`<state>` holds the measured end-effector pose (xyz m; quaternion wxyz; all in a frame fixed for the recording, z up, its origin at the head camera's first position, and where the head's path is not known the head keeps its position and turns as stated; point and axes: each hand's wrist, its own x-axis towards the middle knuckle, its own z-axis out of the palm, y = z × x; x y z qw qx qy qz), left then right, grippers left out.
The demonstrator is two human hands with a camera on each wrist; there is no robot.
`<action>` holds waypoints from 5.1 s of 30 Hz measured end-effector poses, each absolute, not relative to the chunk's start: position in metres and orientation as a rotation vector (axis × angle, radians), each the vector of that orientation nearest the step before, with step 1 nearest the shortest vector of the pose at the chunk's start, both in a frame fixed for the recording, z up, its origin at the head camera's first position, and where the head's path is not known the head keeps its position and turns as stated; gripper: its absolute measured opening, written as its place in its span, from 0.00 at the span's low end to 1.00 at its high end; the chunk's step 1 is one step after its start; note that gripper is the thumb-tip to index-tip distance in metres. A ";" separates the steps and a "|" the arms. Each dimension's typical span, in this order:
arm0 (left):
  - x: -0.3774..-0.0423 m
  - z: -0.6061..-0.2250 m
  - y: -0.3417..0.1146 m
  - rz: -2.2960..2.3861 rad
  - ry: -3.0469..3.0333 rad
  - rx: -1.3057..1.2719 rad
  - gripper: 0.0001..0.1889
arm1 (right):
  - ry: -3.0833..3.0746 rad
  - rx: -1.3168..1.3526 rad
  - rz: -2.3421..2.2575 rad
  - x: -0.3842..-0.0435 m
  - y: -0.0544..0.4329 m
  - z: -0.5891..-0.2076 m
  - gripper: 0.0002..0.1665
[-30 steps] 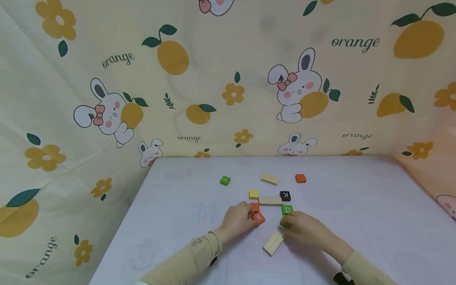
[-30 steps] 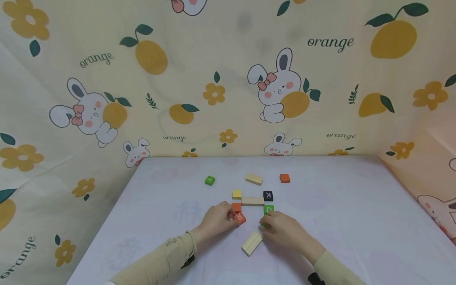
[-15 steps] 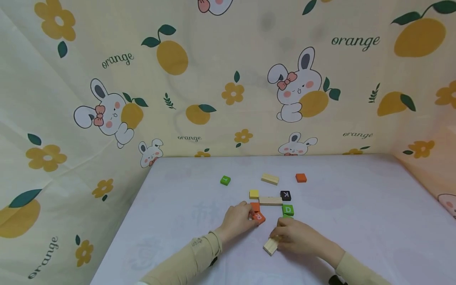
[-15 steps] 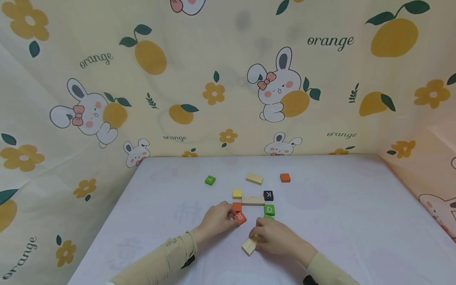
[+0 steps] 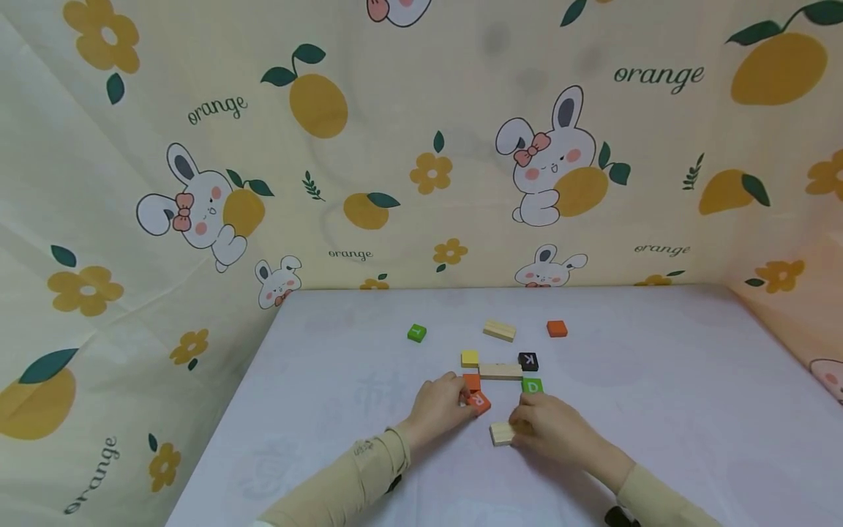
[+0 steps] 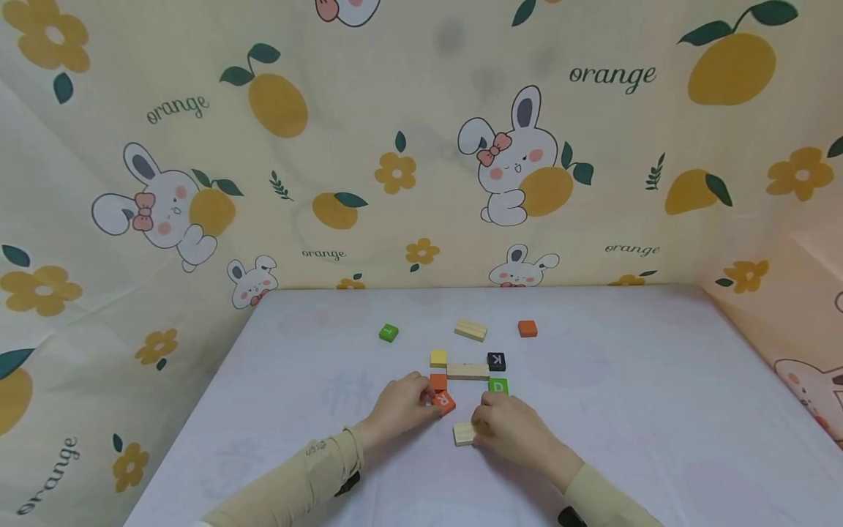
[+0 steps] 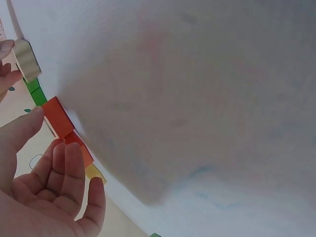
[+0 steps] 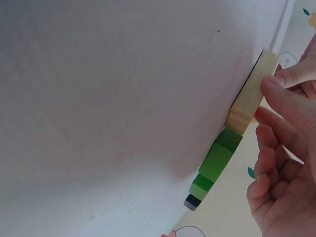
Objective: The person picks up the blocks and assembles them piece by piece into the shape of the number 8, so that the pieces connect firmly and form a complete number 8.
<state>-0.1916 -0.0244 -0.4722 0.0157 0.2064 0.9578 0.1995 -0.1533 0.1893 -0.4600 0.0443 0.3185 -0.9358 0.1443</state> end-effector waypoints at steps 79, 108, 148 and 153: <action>-0.190 -0.472 -0.028 0.607 2.964 0.654 0.14 | -3.018 0.368 0.655 -0.269 0.262 -0.438 0.17; -0.191 -0.475 -0.029 0.594 2.943 0.629 0.14 | -3.083 0.057 0.860 -0.299 0.275 -0.477 0.23; -0.189 -0.477 -0.030 0.574 2.970 0.662 0.15 | -3.165 0.254 0.973 -0.290 0.232 -0.476 0.20; -0.190 -0.479 -0.030 0.566 2.976 0.669 0.15 | -3.183 0.252 0.978 -0.291 0.232 -0.478 0.21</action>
